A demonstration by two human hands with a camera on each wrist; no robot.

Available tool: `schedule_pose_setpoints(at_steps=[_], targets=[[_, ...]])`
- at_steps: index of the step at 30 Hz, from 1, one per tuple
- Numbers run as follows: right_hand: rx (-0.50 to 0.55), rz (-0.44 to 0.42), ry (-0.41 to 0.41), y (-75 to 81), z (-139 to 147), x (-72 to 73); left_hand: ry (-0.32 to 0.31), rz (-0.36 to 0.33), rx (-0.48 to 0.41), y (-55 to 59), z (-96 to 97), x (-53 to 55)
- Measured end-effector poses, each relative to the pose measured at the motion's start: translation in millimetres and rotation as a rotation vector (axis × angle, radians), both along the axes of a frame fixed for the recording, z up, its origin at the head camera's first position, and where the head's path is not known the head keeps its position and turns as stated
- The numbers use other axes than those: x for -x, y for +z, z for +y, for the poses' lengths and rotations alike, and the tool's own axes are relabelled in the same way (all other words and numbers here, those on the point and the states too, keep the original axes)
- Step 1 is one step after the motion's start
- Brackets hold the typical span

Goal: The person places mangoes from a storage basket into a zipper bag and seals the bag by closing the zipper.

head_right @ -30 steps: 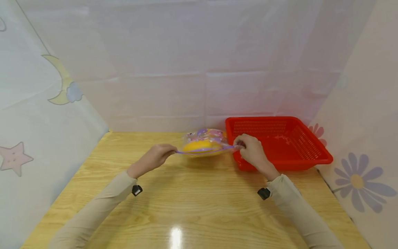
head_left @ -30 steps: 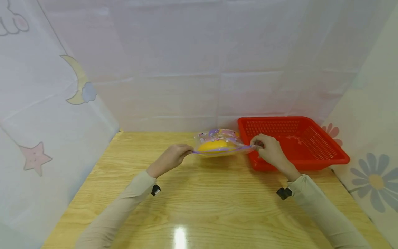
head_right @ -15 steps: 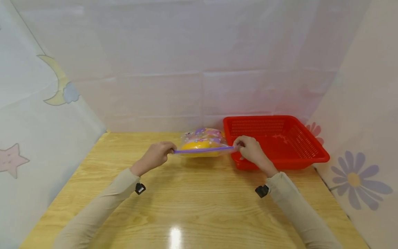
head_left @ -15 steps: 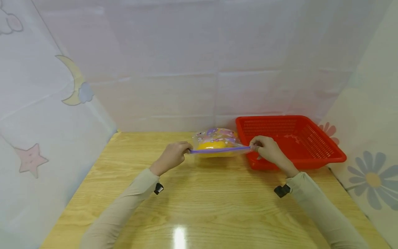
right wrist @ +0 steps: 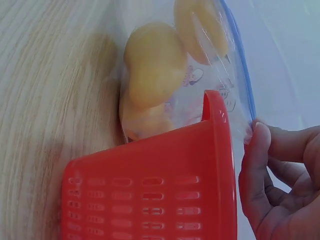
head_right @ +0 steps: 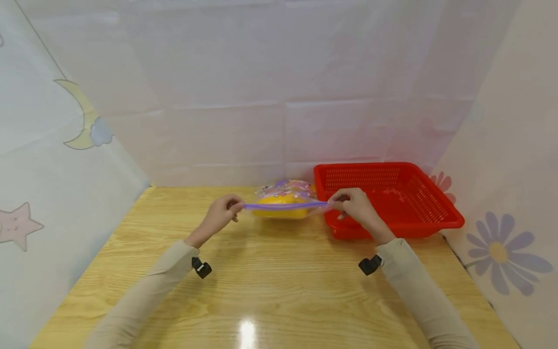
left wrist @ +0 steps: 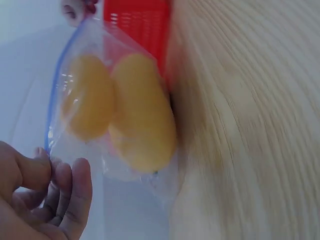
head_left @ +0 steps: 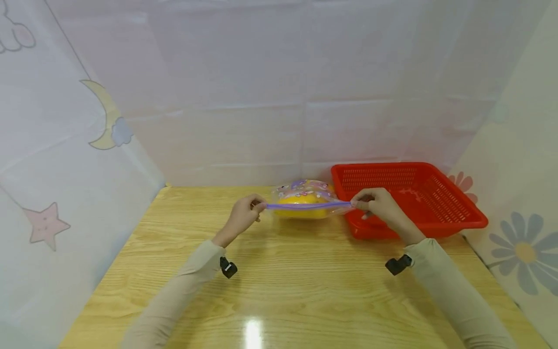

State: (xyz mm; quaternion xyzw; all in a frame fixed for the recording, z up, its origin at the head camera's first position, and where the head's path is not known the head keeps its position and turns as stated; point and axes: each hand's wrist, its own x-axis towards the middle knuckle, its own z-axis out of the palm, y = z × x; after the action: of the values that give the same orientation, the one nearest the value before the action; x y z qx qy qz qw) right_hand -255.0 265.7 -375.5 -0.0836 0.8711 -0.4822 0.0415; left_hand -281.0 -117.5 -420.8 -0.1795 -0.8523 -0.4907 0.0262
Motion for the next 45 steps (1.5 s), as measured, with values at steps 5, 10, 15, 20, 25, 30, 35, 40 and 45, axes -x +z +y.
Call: schedule_pose_setpoints(at_steps=[5,10,15,20,25,30,35,40,45], targets=[[0.062,-0.014,-0.019,-4.9,4.6,1.4,0.007,-0.224,-0.344,1.1,1.9,-1.0],[0.091,-0.007,-0.047,-7.8,5.1,-0.1,0.005,-0.325,-0.531,2.0,2.8,-2.1],[0.075,-0.001,-0.061,-6.4,3.3,-2.4,0.001,-0.391,-0.676,1.4,3.8,-3.9],[0.066,-0.014,-0.058,-6.7,4.1,-4.7,0.007,-0.415,-0.737,0.9,5.6,-5.2],[0.02,0.026,-0.053,-4.5,4.6,-5.7,0.026,-0.421,-0.758,1.3,6.9,-4.9],[-0.047,0.107,-0.037,1.4,-2.0,-6.9,0.035,-0.415,-0.742,1.9,6.6,-4.5],[-0.113,0.186,-0.041,4.0,-11.8,-8.5,0.03,-0.42,-0.732,2.8,6.1,-4.1],[-0.172,0.28,-0.047,7.6,-27.0,-12.6,0.037,-0.428,-0.738,4.0,6.9,-5.3],[-0.18,0.362,-0.01,13.5,-45.3,-13.5,0.05,-0.434,-0.735,4.4,6.6,-6.2]])
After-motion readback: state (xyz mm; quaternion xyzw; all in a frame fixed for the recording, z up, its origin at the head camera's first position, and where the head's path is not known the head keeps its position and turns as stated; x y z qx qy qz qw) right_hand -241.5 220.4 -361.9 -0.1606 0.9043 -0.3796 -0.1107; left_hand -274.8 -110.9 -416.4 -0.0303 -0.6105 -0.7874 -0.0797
